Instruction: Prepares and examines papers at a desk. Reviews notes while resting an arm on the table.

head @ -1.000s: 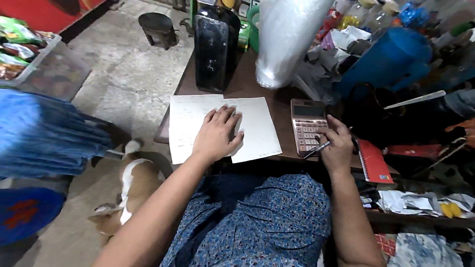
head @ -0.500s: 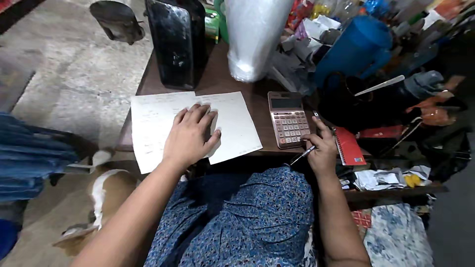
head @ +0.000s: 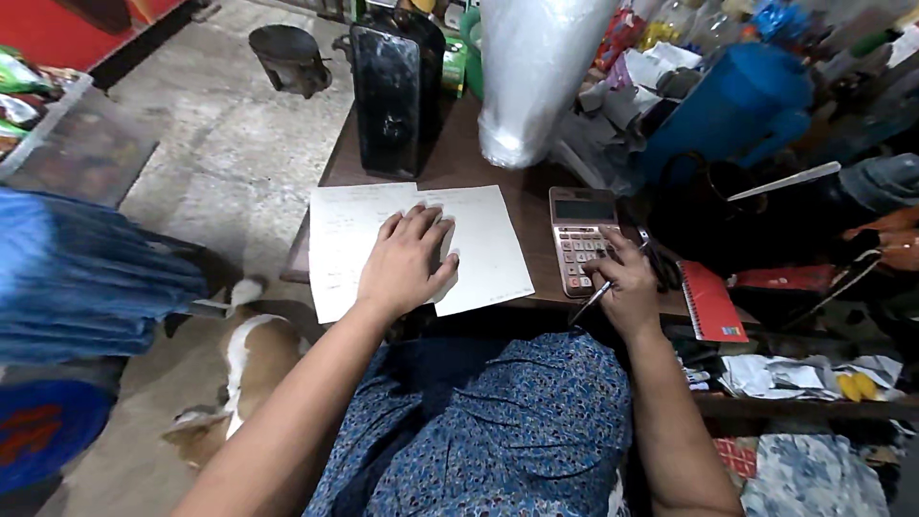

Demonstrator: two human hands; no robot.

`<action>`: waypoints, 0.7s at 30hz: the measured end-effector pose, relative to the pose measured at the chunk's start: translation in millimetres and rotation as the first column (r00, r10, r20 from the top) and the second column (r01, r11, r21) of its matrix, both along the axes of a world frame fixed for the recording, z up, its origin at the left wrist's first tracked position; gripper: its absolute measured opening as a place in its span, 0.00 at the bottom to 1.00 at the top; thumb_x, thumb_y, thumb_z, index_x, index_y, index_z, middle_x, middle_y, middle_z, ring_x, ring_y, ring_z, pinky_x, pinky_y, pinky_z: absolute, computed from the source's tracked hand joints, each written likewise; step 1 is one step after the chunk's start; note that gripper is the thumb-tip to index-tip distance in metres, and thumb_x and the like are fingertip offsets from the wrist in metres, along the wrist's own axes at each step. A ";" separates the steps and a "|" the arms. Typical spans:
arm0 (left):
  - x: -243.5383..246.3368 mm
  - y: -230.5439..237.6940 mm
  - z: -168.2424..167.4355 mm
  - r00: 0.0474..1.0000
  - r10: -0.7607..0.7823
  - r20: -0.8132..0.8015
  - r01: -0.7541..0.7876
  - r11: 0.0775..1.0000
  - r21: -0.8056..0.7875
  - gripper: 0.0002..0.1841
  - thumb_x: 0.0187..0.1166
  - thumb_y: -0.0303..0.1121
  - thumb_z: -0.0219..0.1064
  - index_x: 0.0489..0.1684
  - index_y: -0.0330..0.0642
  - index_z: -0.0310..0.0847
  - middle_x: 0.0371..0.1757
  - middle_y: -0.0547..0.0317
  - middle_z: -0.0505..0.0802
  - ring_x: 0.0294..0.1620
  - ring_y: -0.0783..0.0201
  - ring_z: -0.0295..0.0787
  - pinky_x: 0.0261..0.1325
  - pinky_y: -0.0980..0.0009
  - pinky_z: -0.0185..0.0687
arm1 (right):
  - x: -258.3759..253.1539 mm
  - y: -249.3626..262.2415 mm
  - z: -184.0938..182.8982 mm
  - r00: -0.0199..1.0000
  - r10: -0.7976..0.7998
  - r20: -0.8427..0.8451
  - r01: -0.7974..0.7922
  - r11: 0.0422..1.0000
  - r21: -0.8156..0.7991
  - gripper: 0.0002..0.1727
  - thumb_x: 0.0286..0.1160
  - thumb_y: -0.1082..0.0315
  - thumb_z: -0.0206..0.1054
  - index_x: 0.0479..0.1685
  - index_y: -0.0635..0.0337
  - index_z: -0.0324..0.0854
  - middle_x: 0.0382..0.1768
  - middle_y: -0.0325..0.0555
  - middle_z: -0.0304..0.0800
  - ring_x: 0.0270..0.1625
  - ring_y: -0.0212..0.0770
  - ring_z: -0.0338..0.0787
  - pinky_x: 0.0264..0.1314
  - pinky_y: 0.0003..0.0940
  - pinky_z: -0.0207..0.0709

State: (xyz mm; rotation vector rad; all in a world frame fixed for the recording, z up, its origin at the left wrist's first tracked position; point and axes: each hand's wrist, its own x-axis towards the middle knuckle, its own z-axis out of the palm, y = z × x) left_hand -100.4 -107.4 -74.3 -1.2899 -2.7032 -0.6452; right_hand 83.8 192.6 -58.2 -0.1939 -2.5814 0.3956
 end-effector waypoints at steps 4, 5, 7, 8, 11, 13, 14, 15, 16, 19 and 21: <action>0.5 0.4 0.9 1.000 -0.005 0.000 0.005 1.000 -0.010 0.34 0.84 0.59 0.47 0.80 0.47 0.78 0.85 0.47 0.77 0.90 0.44 0.64 0.89 0.38 0.51 | 10.1 1.6 -1.0 0.998 -0.041 -0.048 0.042 0.999 0.016 0.12 0.77 0.74 0.64 0.39 0.56 0.96 0.74 0.54 0.85 0.71 0.60 0.86 0.69 0.62 0.74; 0.4 0.2 0.6 1.000 -0.005 -0.002 0.005 1.000 -0.010 0.34 0.84 0.60 0.47 0.80 0.47 0.78 0.85 0.47 0.77 0.90 0.44 0.64 0.90 0.38 0.51 | 12.8 2.3 -2.1 0.993 -0.070 -0.096 0.072 0.997 0.025 0.12 0.77 0.74 0.63 0.40 0.58 0.95 0.70 0.55 0.88 0.66 0.58 0.89 0.65 0.59 0.77; 0.4 0.6 0.1 1.000 -0.008 -0.002 0.008 1.000 0.001 0.35 0.84 0.60 0.47 0.80 0.47 0.78 0.85 0.46 0.77 0.90 0.43 0.64 0.89 0.38 0.51 | 17.8 2.9 -5.0 0.975 -0.123 -0.183 0.133 0.990 0.041 0.13 0.76 0.75 0.61 0.42 0.62 0.94 0.61 0.58 0.92 0.58 0.56 0.92 0.59 0.54 0.80; 0.6 0.8 0.0 1.000 -0.011 -0.002 0.011 1.000 0.013 0.35 0.84 0.60 0.47 0.79 0.46 0.78 0.84 0.45 0.78 0.90 0.42 0.65 0.89 0.37 0.52 | 19.6 2.8 -6.8 0.966 -0.152 -0.208 0.165 0.985 0.048 0.13 0.76 0.75 0.60 0.42 0.63 0.93 0.57 0.59 0.93 0.56 0.55 0.93 0.56 0.51 0.82; 0.7 0.4 0.6 1.000 -0.006 0.000 0.006 1.000 0.011 0.35 0.84 0.60 0.47 0.79 0.46 0.78 0.84 0.45 0.78 0.90 0.42 0.64 0.89 0.37 0.52 | 22.1 1.6 -13.4 0.955 -0.200 -0.218 0.218 0.974 0.062 0.12 0.78 0.73 0.59 0.45 0.67 0.88 0.52 0.58 0.94 0.51 0.52 0.94 0.52 0.48 0.83; -0.3 -0.1 0.5 1.000 -0.007 0.001 0.007 1.000 0.001 0.35 0.84 0.60 0.47 0.79 0.47 0.78 0.84 0.46 0.78 0.90 0.43 0.64 0.89 0.37 0.52 | 21.4 -0.2 -14.9 0.951 -0.231 -0.203 0.254 0.963 0.093 0.12 0.77 0.71 0.61 0.45 0.67 0.89 0.49 0.57 0.95 0.48 0.53 0.95 0.48 0.50 0.84; -0.5 -0.1 0.3 1.000 -0.010 0.000 0.010 1.000 0.002 0.35 0.84 0.60 0.47 0.79 0.47 0.78 0.84 0.46 0.78 0.90 0.43 0.65 0.89 0.37 0.52 | 21.0 -1.3 -13.4 0.950 -0.246 -0.191 0.269 0.958 0.103 0.12 0.76 0.71 0.62 0.45 0.66 0.91 0.48 0.57 0.95 0.46 0.55 0.94 0.47 0.52 0.83; -0.4 0.0 0.0 1.000 -0.015 -0.002 0.015 1.000 0.008 0.35 0.84 0.60 0.46 0.79 0.46 0.78 0.84 0.45 0.78 0.90 0.42 0.65 0.88 0.36 0.52 | 20.6 -2.3 -11.0 0.952 -0.255 -0.172 0.275 0.955 0.108 0.11 0.76 0.71 0.63 0.44 0.64 0.92 0.47 0.57 0.95 0.45 0.56 0.94 0.47 0.54 0.81; -0.2 0.1 0.0 1.000 -0.018 -0.003 0.018 1.000 0.015 0.35 0.84 0.60 0.46 0.79 0.46 0.78 0.84 0.45 0.78 0.90 0.42 0.65 0.88 0.36 0.52 | 20.0 -2.6 -8.8 0.954 -0.252 -0.160 0.270 0.957 0.107 0.11 0.76 0.71 0.63 0.42 0.63 0.93 0.49 0.57 0.95 0.46 0.56 0.93 0.49 0.56 0.79; -0.5 0.5 1.2 1.000 -0.016 -0.003 0.016 1.000 0.013 0.36 0.84 0.61 0.45 0.79 0.46 0.78 0.84 0.45 0.78 0.90 0.42 0.64 0.89 0.36 0.51 | 15.8 -2.5 -6.2 0.969 -0.184 -0.164 0.201 0.976 0.089 0.11 0.76 0.73 0.65 0.39 0.57 0.95 0.58 0.55 0.93 0.54 0.55 0.91 0.58 0.59 0.74; -0.1 0.3 1.2 1.000 -0.014 -0.004 0.014 1.000 0.010 0.36 0.84 0.60 0.45 0.79 0.46 0.78 0.84 0.45 0.78 0.90 0.41 0.65 0.89 0.37 0.51 | 13.7 -4.6 -5.6 0.983 -0.119 -0.142 0.131 0.988 0.078 0.11 0.76 0.74 0.66 0.39 0.54 0.96 0.65 0.56 0.90 0.63 0.59 0.89 0.67 0.65 0.71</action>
